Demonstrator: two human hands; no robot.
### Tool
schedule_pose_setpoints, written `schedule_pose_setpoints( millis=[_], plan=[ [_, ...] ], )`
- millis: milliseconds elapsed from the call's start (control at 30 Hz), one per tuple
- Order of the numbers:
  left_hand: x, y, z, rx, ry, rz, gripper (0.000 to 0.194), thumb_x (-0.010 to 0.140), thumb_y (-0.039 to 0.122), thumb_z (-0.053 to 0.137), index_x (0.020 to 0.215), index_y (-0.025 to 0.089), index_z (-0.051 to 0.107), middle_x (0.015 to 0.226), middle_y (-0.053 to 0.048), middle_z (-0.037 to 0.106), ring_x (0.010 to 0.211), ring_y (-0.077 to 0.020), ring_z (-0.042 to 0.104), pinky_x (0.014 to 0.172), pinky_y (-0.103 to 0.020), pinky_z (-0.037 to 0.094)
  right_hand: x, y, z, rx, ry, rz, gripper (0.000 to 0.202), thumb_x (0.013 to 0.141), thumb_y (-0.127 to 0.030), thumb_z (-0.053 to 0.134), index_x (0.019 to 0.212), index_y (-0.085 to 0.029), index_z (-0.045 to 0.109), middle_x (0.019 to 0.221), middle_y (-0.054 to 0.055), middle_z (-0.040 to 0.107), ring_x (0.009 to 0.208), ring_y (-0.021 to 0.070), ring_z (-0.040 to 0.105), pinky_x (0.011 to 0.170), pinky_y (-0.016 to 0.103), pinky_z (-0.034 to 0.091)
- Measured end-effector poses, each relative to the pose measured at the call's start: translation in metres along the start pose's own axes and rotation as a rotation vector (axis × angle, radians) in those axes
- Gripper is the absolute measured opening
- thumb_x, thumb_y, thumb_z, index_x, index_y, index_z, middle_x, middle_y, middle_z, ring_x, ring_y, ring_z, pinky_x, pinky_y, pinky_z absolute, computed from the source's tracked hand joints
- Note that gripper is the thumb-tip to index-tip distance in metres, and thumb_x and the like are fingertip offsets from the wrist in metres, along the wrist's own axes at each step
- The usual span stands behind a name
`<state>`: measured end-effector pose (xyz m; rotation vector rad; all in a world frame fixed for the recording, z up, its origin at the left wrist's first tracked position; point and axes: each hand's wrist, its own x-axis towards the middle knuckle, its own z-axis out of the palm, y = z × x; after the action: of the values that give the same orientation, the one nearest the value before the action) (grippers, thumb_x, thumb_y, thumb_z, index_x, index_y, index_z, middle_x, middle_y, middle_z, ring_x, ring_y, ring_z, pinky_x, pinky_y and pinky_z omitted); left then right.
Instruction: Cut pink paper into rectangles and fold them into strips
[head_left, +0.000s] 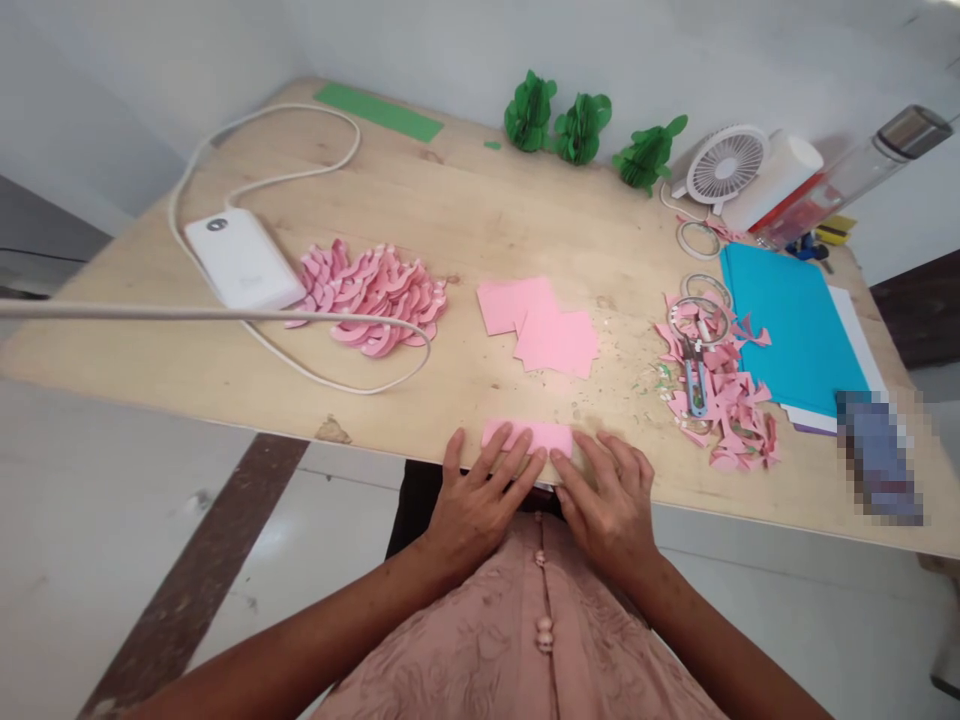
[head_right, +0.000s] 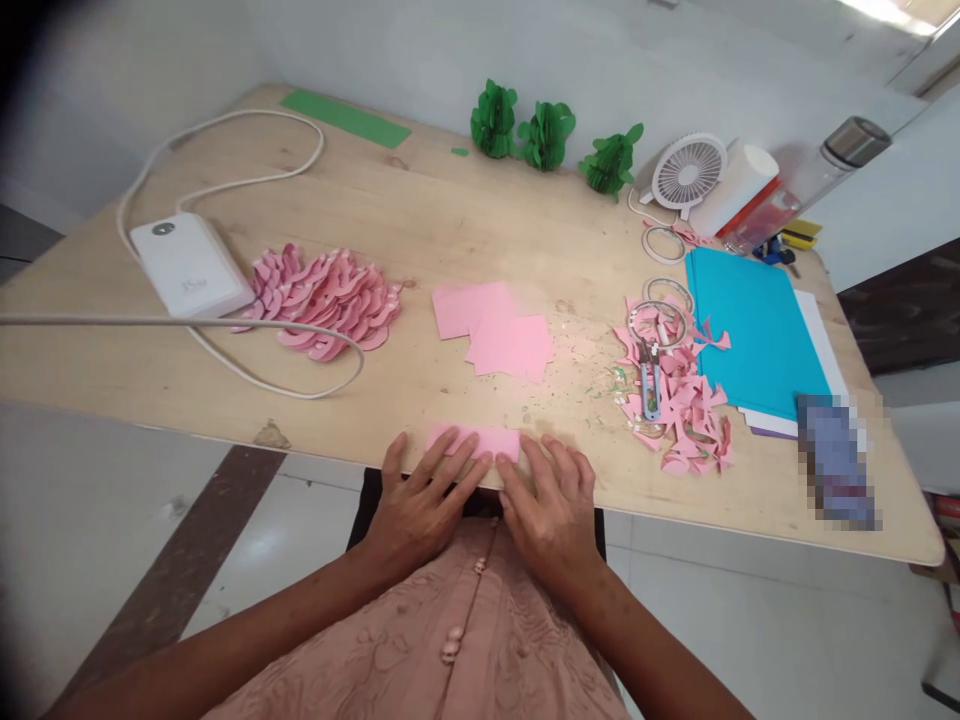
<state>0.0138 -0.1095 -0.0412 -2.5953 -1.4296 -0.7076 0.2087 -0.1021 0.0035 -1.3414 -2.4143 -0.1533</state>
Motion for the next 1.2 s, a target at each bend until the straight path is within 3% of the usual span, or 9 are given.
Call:
schedule_pose_setpoints(
  millis=[200,500,967,1067,1200],
  plan=[
    [0.002,-0.006,-0.007,0.003,-0.038,0.01,0.042,0.093,0.022,0.045,0.135,0.024,0.05,0.145,-0.009,0.045,0.144,-0.0276,0.022,0.114,-0.061,0.004,-0.002,0.003,0.002,-0.01,0.005,-0.003,0.032,0.086,-0.024,0.06,0.118,-0.023,0.063,0.129,0.012,0.057,0.121,0.0329,0.044,0.098,0.052,0.034],
    [0.003,-0.031,-0.018,0.047,-0.057,0.116,0.042,0.093,0.017,0.045,0.134,0.027,0.049,0.147,-0.006,0.043,0.145,-0.0254,0.019,0.114,-0.06,0.001,-0.004,0.002,0.004,0.007,0.037,0.004,0.033,0.085,-0.023,0.063,0.117,-0.022,0.064,0.128,0.011,0.059,0.12,0.0331,0.046,0.099,0.052,0.035],
    [-0.02,-0.072,-0.033,0.123,-0.096,0.022,0.064,0.083,0.007,0.049,0.141,0.032,0.04,0.148,-0.007,0.042,0.144,-0.0276,0.02,0.114,-0.061,0.004,-0.005,0.004,0.007,0.003,0.068,-0.018,0.034,0.085,-0.023,0.061,0.118,-0.022,0.063,0.127,0.011,0.06,0.121,0.0334,0.046,0.098,0.052,0.035],
    [-0.023,-0.069,-0.035,0.093,-0.081,-0.031,0.064,0.082,0.01,0.05,0.142,0.029,0.039,0.147,-0.009,0.042,0.144,-0.0295,0.021,0.114,-0.061,0.006,-0.005,0.004,0.007,0.001,0.067,-0.026,0.034,0.085,-0.022,0.06,0.119,-0.022,0.062,0.127,0.011,0.06,0.121,0.0333,0.046,0.097,0.052,0.035],
    [-0.022,-0.051,-0.036,0.02,-0.023,-0.082,0.062,0.082,0.014,0.05,0.143,0.022,0.039,0.146,-0.012,0.043,0.143,-0.0306,0.022,0.114,-0.062,0.008,-0.005,0.003,0.007,0.02,0.068,-0.01,0.035,0.085,-0.021,0.06,0.12,-0.022,0.061,0.126,0.01,0.062,0.121,0.0328,0.047,0.098,0.052,0.034]
  ],
)
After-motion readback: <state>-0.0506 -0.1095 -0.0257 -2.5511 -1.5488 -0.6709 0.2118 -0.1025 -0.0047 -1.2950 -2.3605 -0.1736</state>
